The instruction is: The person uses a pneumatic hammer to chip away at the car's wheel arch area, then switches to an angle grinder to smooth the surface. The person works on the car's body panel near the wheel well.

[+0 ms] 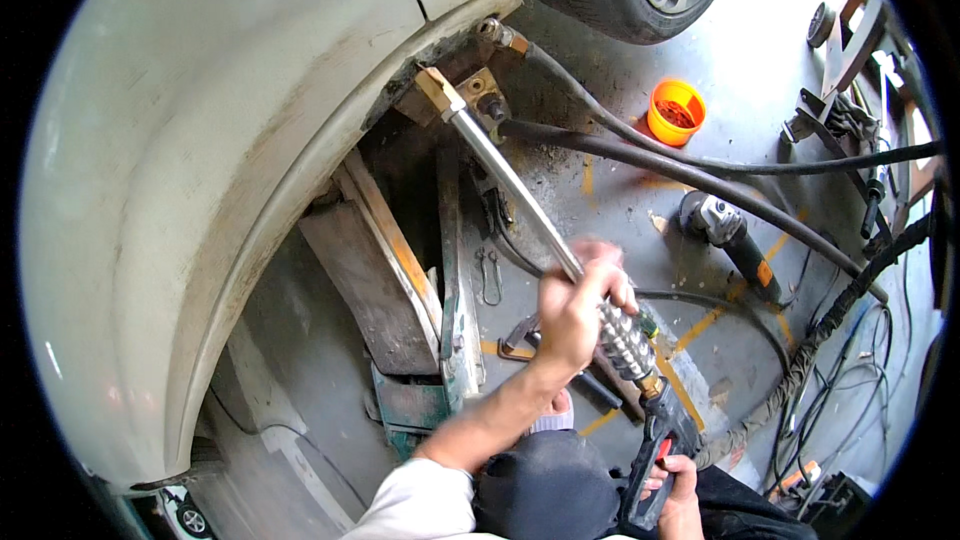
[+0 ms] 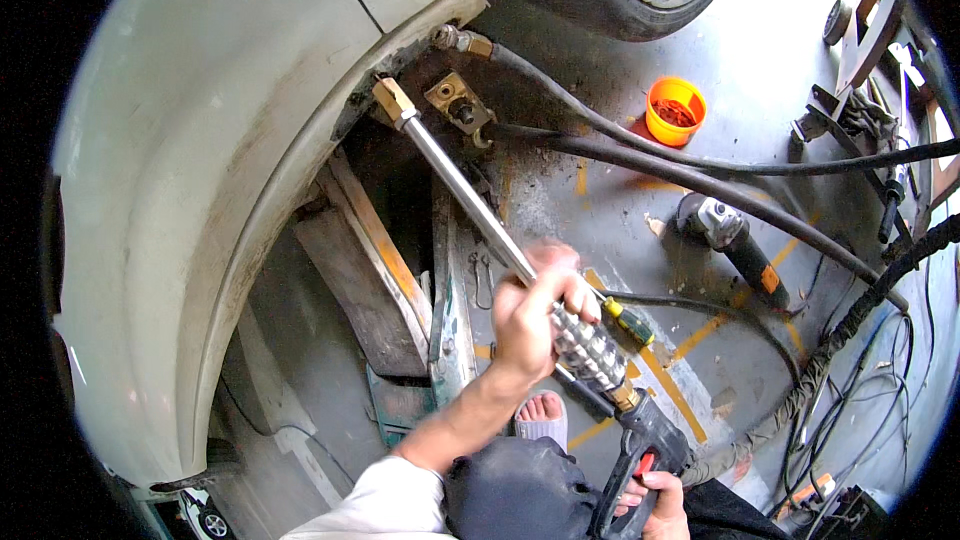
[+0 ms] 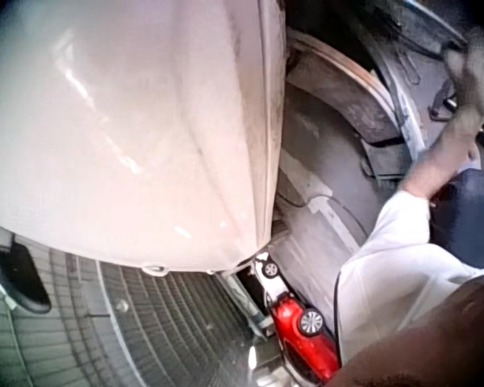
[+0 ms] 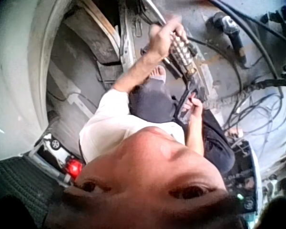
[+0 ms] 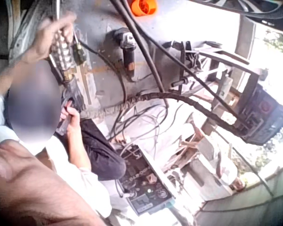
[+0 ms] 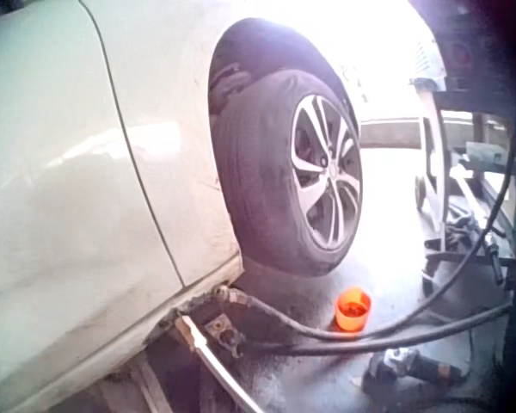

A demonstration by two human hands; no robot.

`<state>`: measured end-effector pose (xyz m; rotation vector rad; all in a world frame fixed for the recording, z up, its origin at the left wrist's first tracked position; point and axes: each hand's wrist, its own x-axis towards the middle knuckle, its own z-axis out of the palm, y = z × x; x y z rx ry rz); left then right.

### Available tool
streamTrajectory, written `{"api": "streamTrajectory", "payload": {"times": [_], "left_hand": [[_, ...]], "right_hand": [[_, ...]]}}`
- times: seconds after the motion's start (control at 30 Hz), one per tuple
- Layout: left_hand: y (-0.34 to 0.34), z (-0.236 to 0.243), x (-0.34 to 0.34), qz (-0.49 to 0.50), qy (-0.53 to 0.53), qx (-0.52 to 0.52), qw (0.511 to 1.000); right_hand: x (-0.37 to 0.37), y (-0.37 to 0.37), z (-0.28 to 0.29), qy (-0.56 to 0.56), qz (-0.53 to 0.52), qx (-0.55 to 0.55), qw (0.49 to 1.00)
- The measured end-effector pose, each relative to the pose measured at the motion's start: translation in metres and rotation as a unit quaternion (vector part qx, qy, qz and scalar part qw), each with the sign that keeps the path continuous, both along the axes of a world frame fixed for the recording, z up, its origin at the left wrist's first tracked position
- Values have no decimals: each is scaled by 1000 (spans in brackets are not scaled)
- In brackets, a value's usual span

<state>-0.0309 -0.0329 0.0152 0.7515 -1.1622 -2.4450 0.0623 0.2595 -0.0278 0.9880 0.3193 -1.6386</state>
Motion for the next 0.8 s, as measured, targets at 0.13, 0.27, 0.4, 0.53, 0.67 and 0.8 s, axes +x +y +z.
{"api": "streamTrajectory", "payload": {"times": [0.13,0.27,0.4,0.53,0.67,0.8], "left_hand": [[-3,-4,7,-51,-2,-30,998],[-34,11,9,-17,107,21,994],[-26,16,18,-80,97,13,992],[-48,0,16,-170,231,175,942],[-61,-31,-26,-305,486,301,762],[-43,3,-11,-90,202,210,952]], "right_hand": [[7,-1,-10,5,-2,-8,1000],[6,-2,-15,20,-15,-28,999],[11,2,-19,29,-29,-47,998],[11,3,-20,8,-46,-81,996],[7,-11,-7,26,-19,-55,998],[4,-5,-7,15,-36,-62,997]]}}
